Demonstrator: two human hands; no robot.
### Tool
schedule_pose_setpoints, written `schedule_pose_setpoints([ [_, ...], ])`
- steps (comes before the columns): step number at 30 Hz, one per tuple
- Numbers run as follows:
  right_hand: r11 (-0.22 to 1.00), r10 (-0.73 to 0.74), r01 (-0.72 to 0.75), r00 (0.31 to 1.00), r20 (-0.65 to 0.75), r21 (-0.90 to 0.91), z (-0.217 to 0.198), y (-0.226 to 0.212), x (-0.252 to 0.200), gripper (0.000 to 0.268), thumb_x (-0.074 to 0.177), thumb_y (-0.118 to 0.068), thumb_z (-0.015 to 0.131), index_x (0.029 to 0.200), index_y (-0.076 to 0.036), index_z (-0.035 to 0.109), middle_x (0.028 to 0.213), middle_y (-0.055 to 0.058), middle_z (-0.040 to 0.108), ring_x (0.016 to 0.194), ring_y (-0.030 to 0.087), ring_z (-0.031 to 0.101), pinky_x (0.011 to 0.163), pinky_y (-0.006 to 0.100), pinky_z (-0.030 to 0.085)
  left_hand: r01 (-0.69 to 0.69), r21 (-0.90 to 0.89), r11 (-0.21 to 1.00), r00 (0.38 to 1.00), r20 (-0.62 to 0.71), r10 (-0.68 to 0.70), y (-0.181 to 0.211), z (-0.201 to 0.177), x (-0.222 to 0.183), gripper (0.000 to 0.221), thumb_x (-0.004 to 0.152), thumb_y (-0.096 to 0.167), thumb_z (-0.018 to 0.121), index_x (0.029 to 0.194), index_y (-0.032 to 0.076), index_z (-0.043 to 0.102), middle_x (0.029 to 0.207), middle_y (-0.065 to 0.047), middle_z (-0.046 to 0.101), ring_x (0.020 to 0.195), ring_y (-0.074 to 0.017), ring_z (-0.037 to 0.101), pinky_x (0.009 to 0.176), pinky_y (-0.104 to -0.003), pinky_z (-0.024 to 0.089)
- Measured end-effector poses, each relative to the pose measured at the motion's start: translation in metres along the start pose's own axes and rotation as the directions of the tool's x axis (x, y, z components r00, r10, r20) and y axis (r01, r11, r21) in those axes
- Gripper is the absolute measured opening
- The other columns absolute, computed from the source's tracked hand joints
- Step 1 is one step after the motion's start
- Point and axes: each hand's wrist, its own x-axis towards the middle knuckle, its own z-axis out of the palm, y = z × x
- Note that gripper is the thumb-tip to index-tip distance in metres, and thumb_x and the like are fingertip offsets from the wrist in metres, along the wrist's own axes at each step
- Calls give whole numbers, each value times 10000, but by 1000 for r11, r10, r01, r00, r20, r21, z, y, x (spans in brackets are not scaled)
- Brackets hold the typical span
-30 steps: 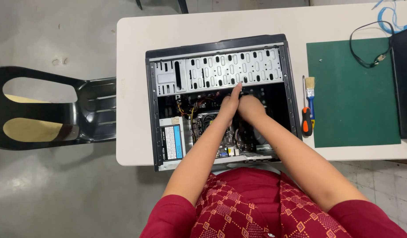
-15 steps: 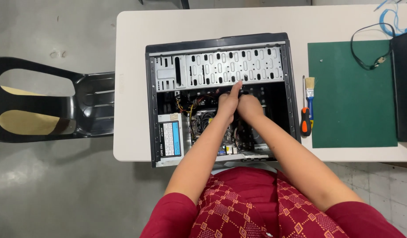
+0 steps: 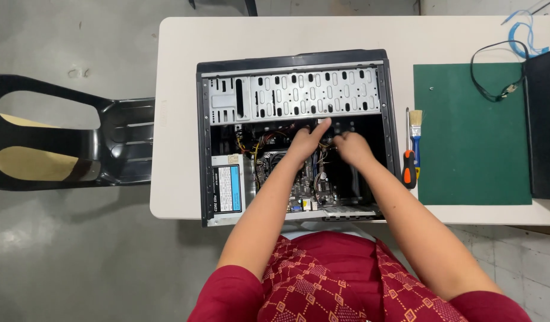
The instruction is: Opening a computer tower by unscrewing and removing the side panel to access internal components.
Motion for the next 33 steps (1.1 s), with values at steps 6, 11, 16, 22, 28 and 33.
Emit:
schedule_pose_setpoints([
  [6, 860, 146, -133, 989, 13, 493, 25, 42, 37, 440, 950, -362, 592, 1149, 15, 703, 899, 158, 712, 763, 254, 708, 607, 378, 613, -155, 407, 900, 985, 0, 170, 5, -11, -21, 628, 891, 419, 671, 1360, 5, 617, 1270, -150, 709, 1274, -317, 622, 1069, -452, 521],
  [11, 888, -21, -97, 968, 250, 450, -14, -28, -26, 411, 924, -323, 678, 1128, 31, 720, 922, 130, 674, 796, 198, 640, 676, 319, 581, -162, 499, 851, 978, -33, 205, -24, -14, -5, 632, 824, 363, 740, 1365, 59, 623, 1149, -84, 743, 1184, -280, 665, 986, -413, 569],
  [16, 967, -10, -73, 945, 327, 242, -4, -14, -15, 365, 898, -171, 632, 1182, 40, 725, 966, 186, 718, 810, 237, 670, 687, 367, 597, -204, 621, 757, 978, 105, 178, -10, -11, -34, 572, 845, 262, 710, 1401, 152, 631, 1233, -147, 681, 1264, -379, 590, 1041, -488, 527],
  [22, 943, 20, 19, 993, 114, -334, 1, -57, -46, 815, 904, -574, 673, 1356, 87, 519, 1348, 321, 572, 1305, 472, 555, 1061, 564, 485, -172, 729, 663, 966, -6, 258, -2, -20, -44, 459, 974, 350, 547, 1310, 73, 692, 1202, -197, 690, 1196, -390, 614, 989, -496, 512],
  [28, 794, -33, 107, 991, 132, -599, 51, 2, 1, 782, 827, -607, 719, 1298, -32, 479, 1168, 232, 646, 1179, 438, 605, 906, 600, 521, -146, 526, 838, 939, -194, 285, 19, -41, -84, 401, 967, 409, 584, 1091, 66, 750, 962, -142, 744, 1061, -373, 685, 912, -505, 564],
  [33, 870, -16, 56, 996, 86, -490, 23, -13, -7, 534, 875, -300, 732, 1255, 52, 604, 1106, 266, 701, 1133, 445, 661, 879, 550, 559, -65, 398, 915, 928, -313, 202, -1, -66, -78, 304, 925, 346, 673, 1031, 73, 756, 885, -80, 736, 987, -305, 710, 875, -437, 569],
])
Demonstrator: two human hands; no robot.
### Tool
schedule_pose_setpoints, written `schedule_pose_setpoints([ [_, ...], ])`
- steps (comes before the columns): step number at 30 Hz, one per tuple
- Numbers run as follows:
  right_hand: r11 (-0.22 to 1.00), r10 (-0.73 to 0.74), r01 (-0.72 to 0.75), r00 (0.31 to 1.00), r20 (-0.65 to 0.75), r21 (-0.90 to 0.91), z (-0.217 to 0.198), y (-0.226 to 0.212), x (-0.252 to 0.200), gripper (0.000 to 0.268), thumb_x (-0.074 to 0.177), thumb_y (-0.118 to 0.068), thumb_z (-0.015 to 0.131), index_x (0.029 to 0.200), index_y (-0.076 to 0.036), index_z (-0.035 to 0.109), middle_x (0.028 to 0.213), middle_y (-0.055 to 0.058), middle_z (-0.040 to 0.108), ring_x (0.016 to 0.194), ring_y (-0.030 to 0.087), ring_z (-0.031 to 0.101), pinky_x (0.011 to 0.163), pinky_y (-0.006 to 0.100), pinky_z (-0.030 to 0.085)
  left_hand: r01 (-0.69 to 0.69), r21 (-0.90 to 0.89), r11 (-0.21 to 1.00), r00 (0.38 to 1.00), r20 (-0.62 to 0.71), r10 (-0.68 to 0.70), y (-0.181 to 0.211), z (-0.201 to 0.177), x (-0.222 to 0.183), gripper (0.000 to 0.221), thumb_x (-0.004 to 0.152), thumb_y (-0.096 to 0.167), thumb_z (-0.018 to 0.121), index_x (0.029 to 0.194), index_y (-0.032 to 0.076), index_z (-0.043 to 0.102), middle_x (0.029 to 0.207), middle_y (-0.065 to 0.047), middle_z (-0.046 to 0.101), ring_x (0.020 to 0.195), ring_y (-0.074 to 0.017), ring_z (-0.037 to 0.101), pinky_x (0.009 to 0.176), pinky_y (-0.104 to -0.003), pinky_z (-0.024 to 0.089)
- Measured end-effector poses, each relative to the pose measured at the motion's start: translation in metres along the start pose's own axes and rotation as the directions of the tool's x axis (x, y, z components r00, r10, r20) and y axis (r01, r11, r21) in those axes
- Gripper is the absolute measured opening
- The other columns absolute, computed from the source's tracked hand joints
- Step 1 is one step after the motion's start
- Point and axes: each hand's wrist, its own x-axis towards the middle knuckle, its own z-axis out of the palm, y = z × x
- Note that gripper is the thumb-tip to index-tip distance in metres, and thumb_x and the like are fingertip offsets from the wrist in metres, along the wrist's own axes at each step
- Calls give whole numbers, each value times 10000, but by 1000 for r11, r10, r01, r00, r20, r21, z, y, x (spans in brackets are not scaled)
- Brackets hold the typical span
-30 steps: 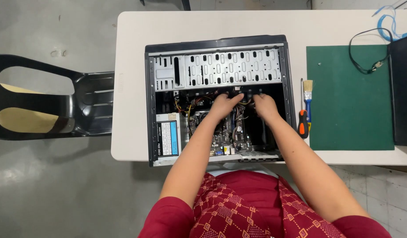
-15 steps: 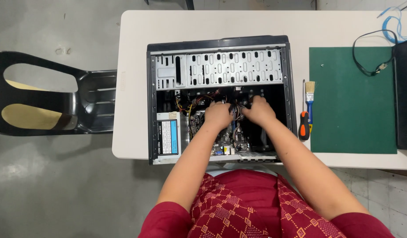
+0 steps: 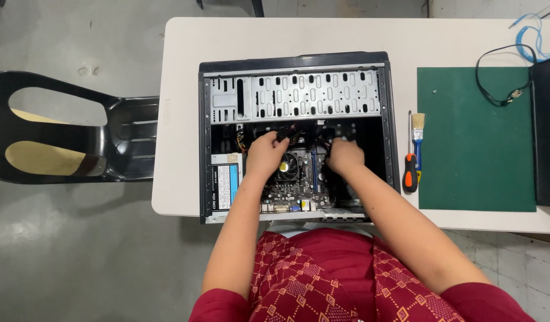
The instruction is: Opening a computer tower by unscrewing and removing the side panel to access internal components.
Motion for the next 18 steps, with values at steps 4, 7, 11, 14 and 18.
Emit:
schedule_pose_setpoints([
  [4, 982, -4, 2, 1000, 10, 189, -11, 3, -8, 544, 833, -283, 732, 1238, 69, 647, 1116, 284, 715, 1130, 447, 676, 900, 546, 567, 38, -70, 997, 999, -14, -39, -27, 5, 13, 274, 920, 332, 692, 1029, 87, 748, 889, -59, 738, 986, -263, 705, 887, -411, 561],
  [7, 966, 36, -39, 999, 16, 257, -28, -1, -18, 547, 798, -245, 737, 1245, 61, 657, 1126, 266, 723, 1140, 433, 678, 925, 530, 566, 54, -119, 991, 997, -46, -60, -26, 2, 12, 299, 917, 308, 705, 1125, 98, 750, 947, -59, 769, 1029, -269, 710, 917, -416, 560],
  [11, 981, 43, -25, 995, -92, 191, -51, -9, -36, 380, 851, -23, 626, 1204, 112, 666, 1051, 294, 713, 1065, 450, 693, 872, 537, 581, 58, -181, 982, 995, -71, -72, -15, -1, 8, 314, 917, 284, 702, 1156, 87, 755, 960, -56, 775, 1013, -236, 712, 902, -381, 557],
  [14, 998, 27, -18, 986, -167, 52, -43, -5, -25, 289, 849, 22, 643, 1116, 112, 707, 950, 274, 722, 971, 427, 722, 805, 520, 603, 61, -188, 980, 994, -75, -76, -16, 0, 9, 311, 904, 288, 711, 1139, 89, 757, 953, -53, 774, 1005, -236, 712, 900, -383, 559],
  [18, 995, -7, -15, 977, -211, -104, -36, -1, -10, 194, 819, 36, 676, 999, 73, 739, 838, 232, 714, 865, 387, 730, 749, 490, 603, 17, -84, 996, 998, -51, -21, -13, -2, 3, 271, 852, 306, 750, 1050, 124, 782, 917, -21, 751, 960, -200, 720, 867, -358, 574],
])
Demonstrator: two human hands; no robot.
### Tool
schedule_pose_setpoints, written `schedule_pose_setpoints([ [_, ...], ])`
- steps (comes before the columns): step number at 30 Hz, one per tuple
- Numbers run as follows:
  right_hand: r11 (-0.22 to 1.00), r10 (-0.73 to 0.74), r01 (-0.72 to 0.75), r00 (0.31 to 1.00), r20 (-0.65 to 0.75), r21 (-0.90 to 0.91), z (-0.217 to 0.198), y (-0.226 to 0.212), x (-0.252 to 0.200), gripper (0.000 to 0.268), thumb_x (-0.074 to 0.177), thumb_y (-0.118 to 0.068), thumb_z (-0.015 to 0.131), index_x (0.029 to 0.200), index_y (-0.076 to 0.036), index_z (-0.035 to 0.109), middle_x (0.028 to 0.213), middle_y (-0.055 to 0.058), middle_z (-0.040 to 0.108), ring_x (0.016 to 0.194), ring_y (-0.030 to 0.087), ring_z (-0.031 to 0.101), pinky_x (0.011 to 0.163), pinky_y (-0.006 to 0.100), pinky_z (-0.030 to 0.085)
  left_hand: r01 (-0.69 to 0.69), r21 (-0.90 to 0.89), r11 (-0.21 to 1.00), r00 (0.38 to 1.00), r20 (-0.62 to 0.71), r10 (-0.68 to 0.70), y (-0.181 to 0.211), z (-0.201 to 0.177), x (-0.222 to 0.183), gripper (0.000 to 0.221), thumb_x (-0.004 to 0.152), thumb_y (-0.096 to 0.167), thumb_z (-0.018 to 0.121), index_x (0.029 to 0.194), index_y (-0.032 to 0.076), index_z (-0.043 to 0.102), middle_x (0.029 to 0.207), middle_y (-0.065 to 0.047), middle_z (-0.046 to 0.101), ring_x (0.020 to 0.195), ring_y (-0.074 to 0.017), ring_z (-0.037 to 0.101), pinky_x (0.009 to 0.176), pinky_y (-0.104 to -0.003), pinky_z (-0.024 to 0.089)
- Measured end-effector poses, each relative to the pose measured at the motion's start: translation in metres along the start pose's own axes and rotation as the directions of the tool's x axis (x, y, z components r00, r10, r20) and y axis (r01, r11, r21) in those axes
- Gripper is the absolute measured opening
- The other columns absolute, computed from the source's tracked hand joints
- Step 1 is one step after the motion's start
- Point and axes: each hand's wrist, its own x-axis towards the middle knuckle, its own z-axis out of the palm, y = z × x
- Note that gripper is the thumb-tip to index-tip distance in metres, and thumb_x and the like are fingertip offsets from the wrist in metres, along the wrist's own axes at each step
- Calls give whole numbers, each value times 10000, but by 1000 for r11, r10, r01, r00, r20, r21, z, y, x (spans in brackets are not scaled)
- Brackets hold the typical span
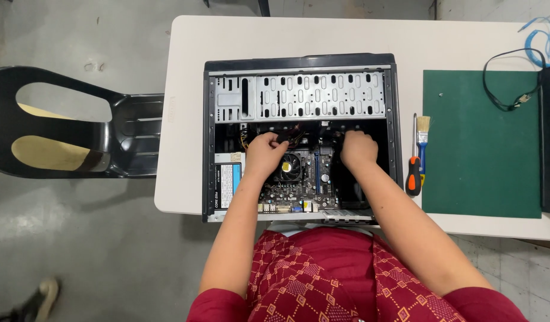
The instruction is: Opening a computer tower by unscrewing and removing the side panel to access internal components.
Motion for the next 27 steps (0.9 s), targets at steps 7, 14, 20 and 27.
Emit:
schedule_pose_setpoints([
  [7, 965, -155, 138, 986, -63, -222, 32, -6, 2, 318, 859, 14, 685, 1176, 5, 703, 869, 174, 710, 856, 338, 700, 747, 462, 527, -540, 601, 589, 755, 35, 655, -34, 34, 40, 237, 758, 83, 778, 984, 37, 724, 875, -115, 627, 881, -318, 649, 746, -414, 559],
  [14, 935, -211, 210, 977, 27, -285, 38, -7, 2, 365, 877, -3, 671, 1236, -71, 673, 943, 160, 714, 917, 341, 695, 785, 481, 518, -690, 712, -128, 120, 287, 950, -10, 37, 33, 107, 858, 86, 696, 954, 132, 702, 996, -87, 652, 1018, -289, 589, 850, -432, 475],
  [20, 947, -197, 207, 978, 64, -247, 48, -6, 5, 349, 901, -1, 645, 1243, -67, 640, 970, 191, 694, 959, 375, 684, 804, 513, 512, -682, 712, -168, 207, 408, 889, -72, 90, 101, 170, 906, 134, 571, 1029, 179, 680, 956, -25, 723, 1101, -221, 599, 1035, -447, 429],
  [27, 952, -207, 228, 971, 117, -204, 47, -7, 3, 414, 894, 5, 653, 1299, -67, 609, 1062, 209, 690, 1012, 392, 677, 835, 544, 521, -549, 804, -228, 550, 554, 625, -35, 93, 96, 342, 1028, 190, 442, 1301, 192, 648, 1295, 24, 686, 1265, -209, 560, 1107, -478, 404],
])
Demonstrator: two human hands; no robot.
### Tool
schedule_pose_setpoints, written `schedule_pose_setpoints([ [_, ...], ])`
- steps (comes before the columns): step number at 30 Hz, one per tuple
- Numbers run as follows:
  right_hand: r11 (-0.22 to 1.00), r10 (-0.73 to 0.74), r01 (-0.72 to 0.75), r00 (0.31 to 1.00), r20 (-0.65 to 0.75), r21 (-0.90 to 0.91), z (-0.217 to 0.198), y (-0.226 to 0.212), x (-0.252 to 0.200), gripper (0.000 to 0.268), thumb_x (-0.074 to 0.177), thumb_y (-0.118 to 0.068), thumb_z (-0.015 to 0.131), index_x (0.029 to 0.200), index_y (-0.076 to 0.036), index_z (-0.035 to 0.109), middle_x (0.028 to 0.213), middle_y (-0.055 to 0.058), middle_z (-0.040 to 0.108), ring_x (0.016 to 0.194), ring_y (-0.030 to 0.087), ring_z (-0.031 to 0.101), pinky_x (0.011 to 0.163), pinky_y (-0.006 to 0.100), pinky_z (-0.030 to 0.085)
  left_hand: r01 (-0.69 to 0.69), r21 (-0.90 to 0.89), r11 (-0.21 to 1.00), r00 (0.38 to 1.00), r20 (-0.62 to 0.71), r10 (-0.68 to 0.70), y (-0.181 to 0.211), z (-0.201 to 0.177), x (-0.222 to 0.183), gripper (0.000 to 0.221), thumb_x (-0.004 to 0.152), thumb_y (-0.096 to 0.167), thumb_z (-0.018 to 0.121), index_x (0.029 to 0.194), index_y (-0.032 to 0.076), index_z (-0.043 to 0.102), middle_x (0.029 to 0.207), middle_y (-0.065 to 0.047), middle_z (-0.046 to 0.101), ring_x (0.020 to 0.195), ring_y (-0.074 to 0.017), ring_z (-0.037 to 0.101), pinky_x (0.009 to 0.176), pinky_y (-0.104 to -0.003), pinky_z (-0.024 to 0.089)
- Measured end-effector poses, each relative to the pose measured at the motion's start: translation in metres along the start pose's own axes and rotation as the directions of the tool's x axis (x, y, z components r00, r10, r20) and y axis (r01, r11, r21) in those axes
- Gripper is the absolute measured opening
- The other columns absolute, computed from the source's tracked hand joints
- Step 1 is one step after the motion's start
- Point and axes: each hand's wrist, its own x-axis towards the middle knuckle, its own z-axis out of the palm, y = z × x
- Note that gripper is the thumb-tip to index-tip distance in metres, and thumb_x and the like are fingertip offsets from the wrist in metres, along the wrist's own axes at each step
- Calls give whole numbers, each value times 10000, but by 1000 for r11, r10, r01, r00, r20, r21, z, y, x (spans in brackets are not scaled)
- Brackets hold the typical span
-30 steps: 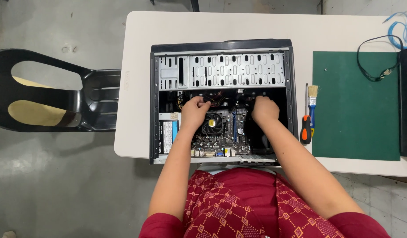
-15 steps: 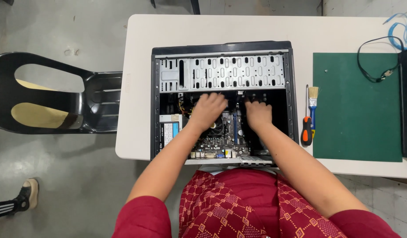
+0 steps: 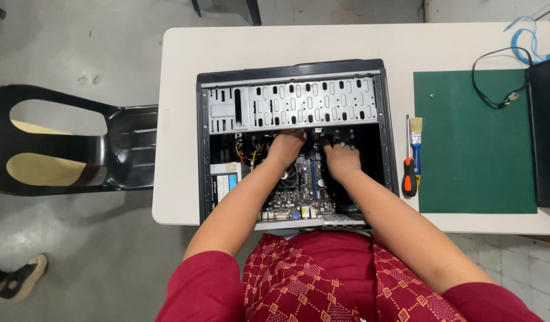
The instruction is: Opening a computer tower by unscrewing and removing the side panel to access internal components.
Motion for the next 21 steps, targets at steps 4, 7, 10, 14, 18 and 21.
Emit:
schedule_pose_setpoints([
  [4, 1000, 8, -7, 1000, 11, -10, -3, -1, -1, 397, 904, 13, 641, 1293, -60, 610, 1082, 213, 690, 1026, 391, 677, 840, 540, 529, 45, 60, 997, 987, 154, -54, 12, -20, 11, 445, 1006, 256, 520, 1423, 103, 548, 1358, -126, 606, 1194, -347, 568, 805, -598, 549],
  [7, 1000, 0, 0, 1000, 11, 11, -20, -4, -8, 413, 907, 18, 639, 1313, -55, 612, 1121, 213, 687, 1054, 381, 678, 862, 535, 543, -30, 123, 992, 958, 286, -6, 9, -31, 16, 433, 1020, 252, 512, 1432, 128, 552, 1497, -58, 540, 1352, -276, 485, 1119, -519, 377],
  [10, 999, -35, 35, 999, 5, 8, -42, -8, -17, 395, 908, 10, 632, 1297, -59, 619, 1152, 203, 684, 1074, 373, 672, 876, 532, 548, 143, -97, 985, 985, 113, -132, 15, 12, 31, 374, 1018, 177, 549, 1375, 75, 597, 1346, -100, 625, 1265, -306, 578, 1055, -489, 456],
  [14, 999, -44, 43, 999, 24, 31, -29, -4, -10, 393, 935, -7, 579, 1321, -72, 612, 1177, 186, 679, 1107, 378, 650, 891, 535, 543, 176, -290, 941, 982, -8, -187, 14, 12, 33, 272, 949, 70, 571, 1178, -21, 687, 1071, -166, 703, 1026, -348, 686, 894, -461, 543],
  [18, 998, -46, 45, 999, 24, 42, -22, -1, -6, 378, 947, -12, 564, 1313, -84, 630, 1202, 168, 683, 1132, 366, 643, 910, 526, 541, 250, -357, 900, 964, 181, -196, 1, -52, 35, 265, 927, 31, 583, 1159, -9, 706, 1040, -160, 709, 998, -322, 693, 909, -439, 541],
  [21, 997, -41, 39, 999, 25, 69, -19, 1, -7, 359, 957, -32, 542, 1299, -92, 634, 1221, 158, 681, 1145, 369, 636, 912, 520, 537, 390, -498, 774, 913, 316, -257, -9, -90, 35, 287, 932, 13, 604, 1183, -111, 669, 1065, -224, 703, 1036, -376, 693, 918, -464, 557],
])
